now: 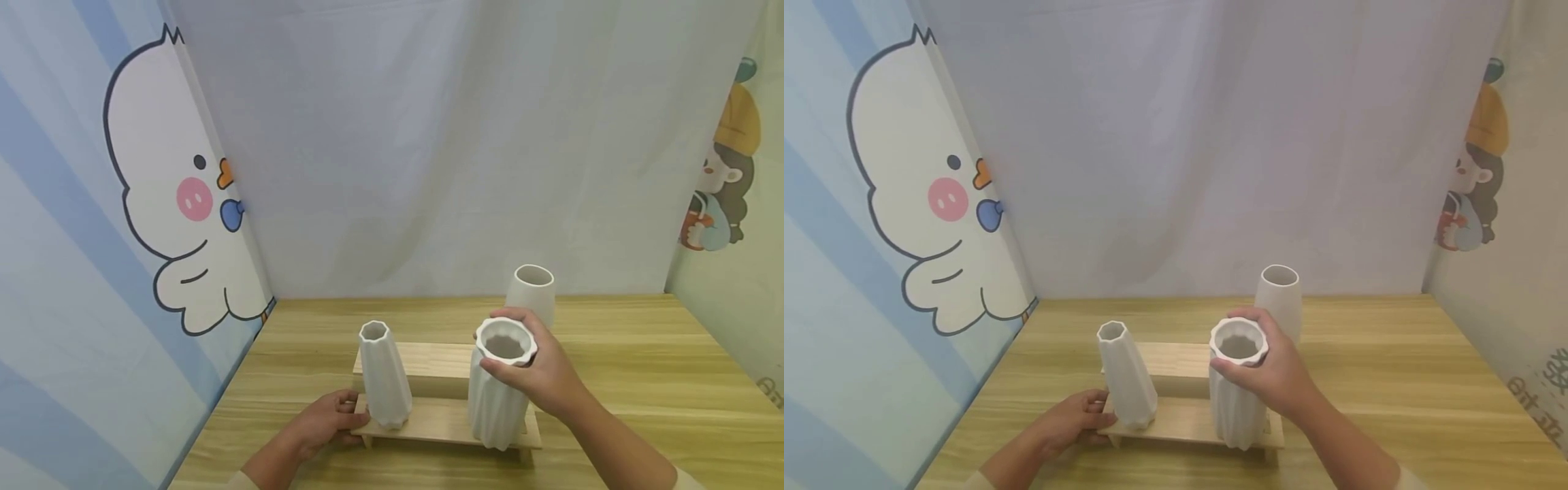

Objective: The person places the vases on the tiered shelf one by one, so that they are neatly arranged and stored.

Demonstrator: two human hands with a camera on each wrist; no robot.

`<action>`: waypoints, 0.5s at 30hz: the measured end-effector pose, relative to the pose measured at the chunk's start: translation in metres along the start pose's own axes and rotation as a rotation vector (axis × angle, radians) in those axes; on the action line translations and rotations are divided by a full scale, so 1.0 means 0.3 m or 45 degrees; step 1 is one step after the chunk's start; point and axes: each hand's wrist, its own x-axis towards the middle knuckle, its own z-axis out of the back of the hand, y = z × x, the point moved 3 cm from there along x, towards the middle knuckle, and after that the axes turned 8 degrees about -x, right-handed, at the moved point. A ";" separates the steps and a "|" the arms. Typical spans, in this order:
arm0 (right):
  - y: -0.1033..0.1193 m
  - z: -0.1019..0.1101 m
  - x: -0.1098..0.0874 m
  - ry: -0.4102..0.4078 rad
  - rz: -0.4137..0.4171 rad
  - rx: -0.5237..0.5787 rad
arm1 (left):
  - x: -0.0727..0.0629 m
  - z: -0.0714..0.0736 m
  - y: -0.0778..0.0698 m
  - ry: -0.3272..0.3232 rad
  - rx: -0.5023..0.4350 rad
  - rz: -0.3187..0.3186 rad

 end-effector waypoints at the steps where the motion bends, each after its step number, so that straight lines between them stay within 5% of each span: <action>1: -0.001 -0.001 0.000 0.000 -0.002 -0.003 | 0.000 0.000 0.001 0.001 -0.002 -0.002; 15: -0.011 -0.016 0.011 0.000 -0.033 -0.031 | 0.003 0.000 0.001 0.008 -0.013 -0.012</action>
